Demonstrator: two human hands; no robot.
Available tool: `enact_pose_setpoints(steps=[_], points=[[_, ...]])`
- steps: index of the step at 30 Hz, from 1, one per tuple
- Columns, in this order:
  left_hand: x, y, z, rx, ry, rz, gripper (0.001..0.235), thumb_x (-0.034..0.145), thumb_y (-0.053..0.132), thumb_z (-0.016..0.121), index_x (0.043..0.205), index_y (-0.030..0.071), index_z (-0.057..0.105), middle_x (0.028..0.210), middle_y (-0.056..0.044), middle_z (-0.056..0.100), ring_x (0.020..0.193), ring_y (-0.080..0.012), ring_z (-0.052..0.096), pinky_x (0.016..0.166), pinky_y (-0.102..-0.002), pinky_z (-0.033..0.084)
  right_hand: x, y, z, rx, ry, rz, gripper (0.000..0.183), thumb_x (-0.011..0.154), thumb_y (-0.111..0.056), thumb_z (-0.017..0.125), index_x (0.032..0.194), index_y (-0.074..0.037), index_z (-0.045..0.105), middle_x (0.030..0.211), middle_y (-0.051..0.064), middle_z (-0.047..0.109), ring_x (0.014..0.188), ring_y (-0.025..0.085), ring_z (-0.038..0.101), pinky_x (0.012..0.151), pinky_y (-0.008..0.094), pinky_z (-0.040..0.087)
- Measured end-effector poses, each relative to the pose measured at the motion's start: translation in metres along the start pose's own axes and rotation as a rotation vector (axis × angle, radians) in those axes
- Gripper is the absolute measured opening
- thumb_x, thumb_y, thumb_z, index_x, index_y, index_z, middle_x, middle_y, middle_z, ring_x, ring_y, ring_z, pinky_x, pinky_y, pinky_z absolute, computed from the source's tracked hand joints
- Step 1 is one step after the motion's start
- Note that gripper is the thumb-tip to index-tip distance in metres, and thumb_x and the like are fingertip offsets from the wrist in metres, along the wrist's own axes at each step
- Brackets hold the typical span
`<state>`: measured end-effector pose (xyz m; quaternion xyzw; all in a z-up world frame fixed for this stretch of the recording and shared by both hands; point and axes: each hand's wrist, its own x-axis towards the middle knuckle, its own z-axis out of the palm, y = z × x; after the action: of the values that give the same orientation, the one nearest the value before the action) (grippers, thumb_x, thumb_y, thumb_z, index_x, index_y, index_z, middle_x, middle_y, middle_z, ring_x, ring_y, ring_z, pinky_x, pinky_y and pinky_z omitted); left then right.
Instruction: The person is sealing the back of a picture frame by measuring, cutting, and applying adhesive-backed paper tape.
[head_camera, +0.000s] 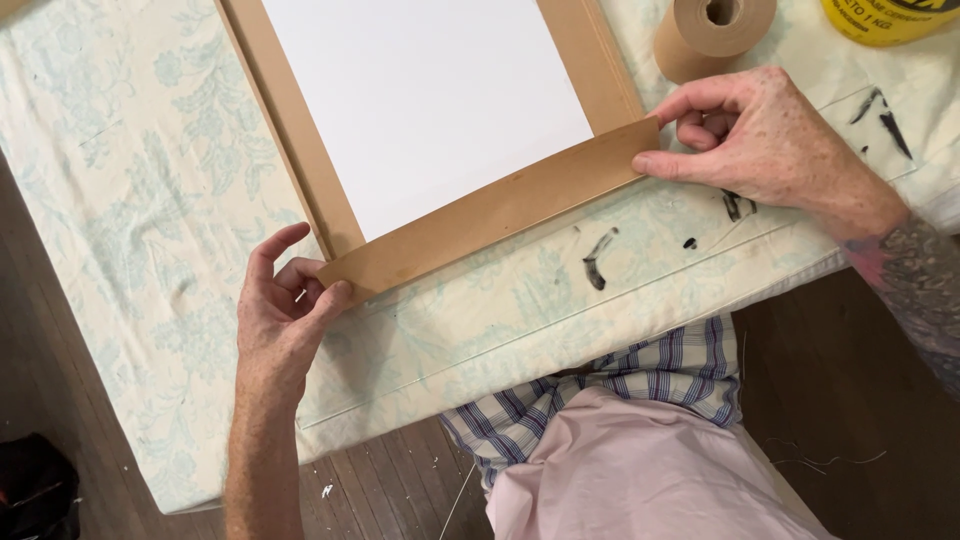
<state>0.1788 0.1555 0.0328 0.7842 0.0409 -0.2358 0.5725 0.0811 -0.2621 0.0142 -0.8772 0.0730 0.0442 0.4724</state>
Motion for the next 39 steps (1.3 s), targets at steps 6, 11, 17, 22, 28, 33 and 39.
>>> enact_pose_setpoints(steps=[6,11,17,22,28,33,39], points=[[0.000,-0.001,0.000,-0.008,0.001,0.005,0.063,0.085,0.003,0.069,0.145,0.013,0.050,0.083,0.004,0.056,0.069,-0.0051,0.049,0.083,-0.025,0.052,-0.006,-0.010,-0.004,0.023,0.080,0.055,0.035,0.095,-0.006,0.078,0.128,-0.007,0.066,0.076,-0.002,0.051,0.064,0.006,0.049,0.071,0.016,0.051],[-0.001,0.001,0.000,-0.007,0.007,0.002,0.064,0.085,0.002,0.069,0.145,0.012,0.050,0.084,0.003,0.057,0.075,-0.0063,0.055,0.086,-0.026,0.054,-0.006,-0.015,-0.005,-0.020,0.129,0.122,0.017,0.102,-0.006,0.075,0.118,-0.006,0.068,0.093,0.005,0.065,0.062,0.007,0.056,0.062,0.017,0.054],[0.000,-0.001,-0.001,-0.013,0.012,-0.006,0.063,0.085,0.001,0.067,0.144,0.013,0.050,0.083,0.004,0.056,0.073,-0.0071,0.055,0.086,-0.025,0.053,-0.004,-0.028,-0.004,0.035,0.077,0.208,0.019,0.093,-0.007,0.079,0.109,-0.006,0.068,0.103,0.005,0.073,0.064,0.011,0.064,0.064,0.023,0.058],[0.002,-0.005,-0.003,-0.027,-0.010,0.023,0.063,0.086,0.001,0.068,0.145,0.012,0.049,0.084,0.003,0.057,0.076,-0.0079,0.056,0.087,-0.025,0.053,-0.001,-0.028,-0.004,0.093,0.073,0.242,0.020,0.092,-0.005,0.080,0.108,-0.004,0.068,0.098,0.008,0.073,0.064,0.011,0.066,0.063,0.024,0.061],[0.001,-0.005,-0.003,-0.011,-0.004,0.034,0.061,0.086,0.001,0.069,0.143,0.011,0.051,0.084,0.003,0.057,0.078,-0.0084,0.058,0.089,-0.026,0.054,-0.014,-0.039,-0.008,0.018,0.142,0.244,0.011,0.100,-0.008,0.076,0.108,-0.007,0.070,0.087,0.003,0.073,0.065,0.013,0.070,0.057,0.022,0.053],[0.003,-0.007,-0.001,-0.037,-0.016,0.070,0.060,0.086,0.002,0.071,0.142,0.008,0.051,0.083,0.001,0.056,0.074,-0.0094,0.059,0.079,-0.025,0.056,-0.015,-0.043,-0.003,0.020,0.096,0.205,0.021,0.093,-0.005,0.079,0.110,-0.001,0.068,0.107,0.009,0.074,0.070,0.018,0.071,0.065,0.025,0.058],[0.003,-0.016,-0.012,-0.066,-0.092,0.189,0.054,0.090,0.003,0.071,0.140,0.010,0.052,0.084,0.005,0.049,0.072,-0.0039,0.049,0.069,-0.021,0.050,-0.013,0.054,0.013,0.040,0.104,0.148,0.026,0.108,-0.006,0.076,0.128,0.003,0.062,0.110,0.018,0.068,0.077,0.027,0.067,0.069,0.032,0.055]])
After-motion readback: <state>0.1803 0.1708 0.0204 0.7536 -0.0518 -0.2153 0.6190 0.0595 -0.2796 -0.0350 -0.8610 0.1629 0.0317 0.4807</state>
